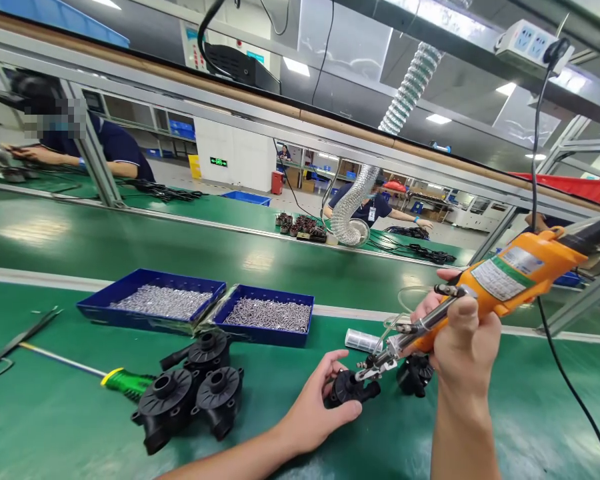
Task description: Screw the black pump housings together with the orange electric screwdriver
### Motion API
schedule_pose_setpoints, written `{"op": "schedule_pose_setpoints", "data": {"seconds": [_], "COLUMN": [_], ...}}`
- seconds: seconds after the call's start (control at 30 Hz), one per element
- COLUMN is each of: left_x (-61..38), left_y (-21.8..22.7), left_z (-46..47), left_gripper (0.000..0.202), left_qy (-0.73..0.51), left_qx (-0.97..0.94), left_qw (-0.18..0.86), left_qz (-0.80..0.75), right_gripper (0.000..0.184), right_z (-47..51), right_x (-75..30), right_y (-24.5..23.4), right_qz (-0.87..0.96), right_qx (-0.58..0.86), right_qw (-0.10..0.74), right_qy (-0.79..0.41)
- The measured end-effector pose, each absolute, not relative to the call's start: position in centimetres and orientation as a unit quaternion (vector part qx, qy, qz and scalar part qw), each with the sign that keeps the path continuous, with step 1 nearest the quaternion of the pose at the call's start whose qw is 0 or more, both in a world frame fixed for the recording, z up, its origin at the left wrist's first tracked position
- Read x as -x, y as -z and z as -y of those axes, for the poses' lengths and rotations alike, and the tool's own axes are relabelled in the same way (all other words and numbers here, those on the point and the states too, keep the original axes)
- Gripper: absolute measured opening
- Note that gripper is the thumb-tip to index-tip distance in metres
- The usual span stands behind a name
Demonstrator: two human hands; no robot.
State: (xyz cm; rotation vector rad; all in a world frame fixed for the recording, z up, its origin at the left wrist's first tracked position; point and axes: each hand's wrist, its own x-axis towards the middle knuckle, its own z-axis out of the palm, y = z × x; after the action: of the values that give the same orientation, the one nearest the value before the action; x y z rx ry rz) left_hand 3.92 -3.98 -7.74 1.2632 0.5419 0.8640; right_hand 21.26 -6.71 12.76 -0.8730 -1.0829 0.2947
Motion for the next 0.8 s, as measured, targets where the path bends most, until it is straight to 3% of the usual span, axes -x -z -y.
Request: {"op": "schedule_pose_setpoints", "data": {"seconds": [0.43, 0.6, 0.8], "left_x": [-3.8, -3.9, -3.9], "left_y": [6.2, 6.1, 5.9], "left_z": [3.8, 3.9, 3.8], "left_gripper": [0.081, 0.08, 0.073], "left_qy": [-0.359, -0.371, -0.381], "left_qx": [-0.548, -0.527, -0.527], "left_qw": [0.713, 0.724, 0.719], "left_qz": [-0.249, -0.248, -0.248], "right_gripper": [0.057, 0.059, 0.047], "right_z": [5.8, 5.0, 5.0], "right_x": [-19.8, -18.2, -18.1], "right_y": [-12.2, -12.5, -12.2], "right_qz": [0.515, 0.517, 0.533], "right_qx": [0.407, 0.456, 0.447], "right_qw": [0.735, 0.714, 0.709], "right_qy": [-0.17, -0.122, -0.111]}}
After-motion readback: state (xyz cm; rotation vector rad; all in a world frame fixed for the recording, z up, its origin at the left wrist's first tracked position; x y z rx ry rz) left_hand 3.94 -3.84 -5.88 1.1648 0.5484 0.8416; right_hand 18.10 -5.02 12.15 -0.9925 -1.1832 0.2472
